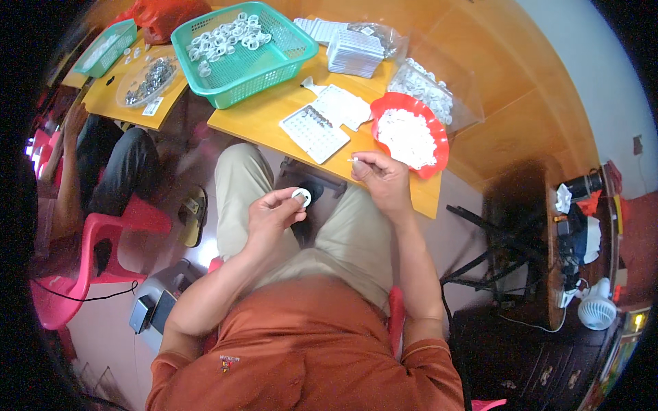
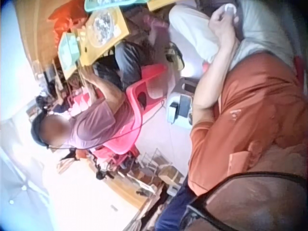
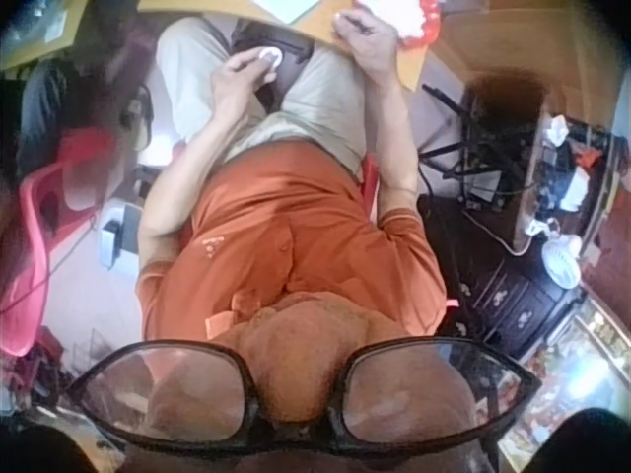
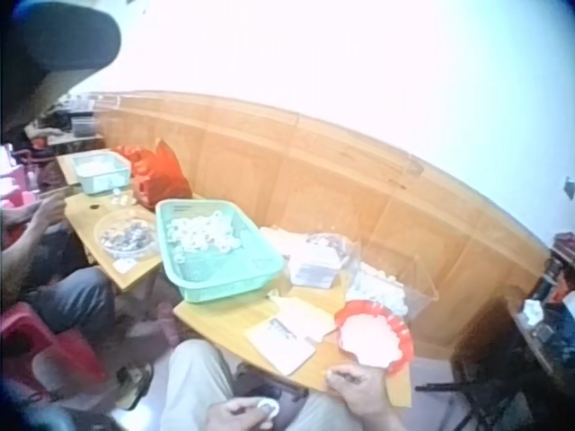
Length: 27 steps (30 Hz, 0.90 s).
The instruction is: Assembling small white plastic components by hand at a workbench.
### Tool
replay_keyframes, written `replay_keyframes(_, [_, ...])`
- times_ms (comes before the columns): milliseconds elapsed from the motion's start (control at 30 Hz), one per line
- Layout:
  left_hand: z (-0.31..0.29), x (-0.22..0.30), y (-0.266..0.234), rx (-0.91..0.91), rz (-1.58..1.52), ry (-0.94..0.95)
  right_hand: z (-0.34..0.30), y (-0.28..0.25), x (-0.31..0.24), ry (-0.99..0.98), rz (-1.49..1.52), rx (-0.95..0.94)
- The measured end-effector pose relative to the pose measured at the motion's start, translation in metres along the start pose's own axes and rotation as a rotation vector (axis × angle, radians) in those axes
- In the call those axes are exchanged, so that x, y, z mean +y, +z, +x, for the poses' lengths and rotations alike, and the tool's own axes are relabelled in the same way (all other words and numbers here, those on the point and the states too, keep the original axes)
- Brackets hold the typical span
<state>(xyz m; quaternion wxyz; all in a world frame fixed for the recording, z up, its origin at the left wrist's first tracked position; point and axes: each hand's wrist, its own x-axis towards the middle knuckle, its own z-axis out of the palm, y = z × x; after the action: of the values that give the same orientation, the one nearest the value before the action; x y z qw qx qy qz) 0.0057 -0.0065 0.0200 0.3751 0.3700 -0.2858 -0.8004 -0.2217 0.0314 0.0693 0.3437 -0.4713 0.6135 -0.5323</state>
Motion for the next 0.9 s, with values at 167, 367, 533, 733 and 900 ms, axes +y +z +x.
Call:
replay_keyframes(167, [0.001, -0.001, -0.001, -0.006, -0.002, -0.001, -0.005, 0.007, 0.01, -0.029, 0.022, -0.075])
replay_keyframes(367, [0.0, -0.001, 0.0, -0.018, -0.012, 0.001, -0.011, 0.027, 0.011, 0.016, 0.154, -0.052])
replay_keyframes(533, [0.0, 0.0, 0.0, -0.017, -0.01, 0.002, -0.016, 0.035, 0.013, 0.089, 0.162, -0.133])
replay_keyframes(733, [0.003, -0.005, -0.001, -0.038, 0.033, 0.031, -0.023, 0.048, 0.023, 0.089, 0.12, -0.119])
replay_keyframes(900, [0.005, -0.01, -0.004, -0.073, 0.053, 0.046, -0.032, 0.062, 0.019, 0.064, 0.022, -0.102])
